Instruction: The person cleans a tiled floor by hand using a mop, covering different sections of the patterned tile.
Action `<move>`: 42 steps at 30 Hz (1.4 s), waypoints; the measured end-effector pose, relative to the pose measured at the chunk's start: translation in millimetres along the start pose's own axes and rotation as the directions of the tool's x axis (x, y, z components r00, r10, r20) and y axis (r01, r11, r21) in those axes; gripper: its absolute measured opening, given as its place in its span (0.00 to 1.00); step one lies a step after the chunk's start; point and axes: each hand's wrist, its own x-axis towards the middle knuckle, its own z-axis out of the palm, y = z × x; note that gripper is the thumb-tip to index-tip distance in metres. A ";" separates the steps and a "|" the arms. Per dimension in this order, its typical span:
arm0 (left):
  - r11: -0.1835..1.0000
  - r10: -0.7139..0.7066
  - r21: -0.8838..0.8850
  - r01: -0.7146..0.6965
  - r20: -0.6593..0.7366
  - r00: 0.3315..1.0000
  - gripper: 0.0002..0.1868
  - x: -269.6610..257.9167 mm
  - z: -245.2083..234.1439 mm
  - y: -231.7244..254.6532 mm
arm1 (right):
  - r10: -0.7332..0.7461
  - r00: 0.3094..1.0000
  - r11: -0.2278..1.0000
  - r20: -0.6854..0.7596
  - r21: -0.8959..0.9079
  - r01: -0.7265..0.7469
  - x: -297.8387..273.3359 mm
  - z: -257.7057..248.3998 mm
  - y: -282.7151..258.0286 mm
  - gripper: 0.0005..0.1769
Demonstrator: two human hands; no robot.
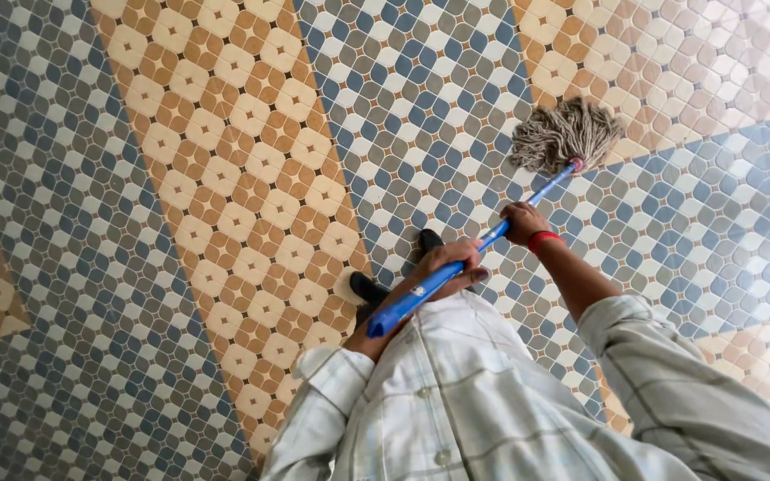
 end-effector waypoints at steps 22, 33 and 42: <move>0.919 0.242 0.376 0.121 -0.779 0.578 0.14 -318.5 -49.6 298.0 | -0.816 0.499 0.578 0.293 0.392 0.716 -90.5 226.1 -503.6 0.11; 0.905 0.392 0.378 0.196 -0.919 -0.035 0.14 -499.4 -2.8 262.5 | -0.725 0.407 0.622 0.556 0.272 0.734 -199.8 207.1 -530.9 0.20; 0.995 -0.032 -0.038 -0.090 -0.997 0.069 0.17 -389.8 8.1 96.4 | -0.527 0.671 0.823 0.522 0.119 0.555 -124.2 178.8 -301.1 0.19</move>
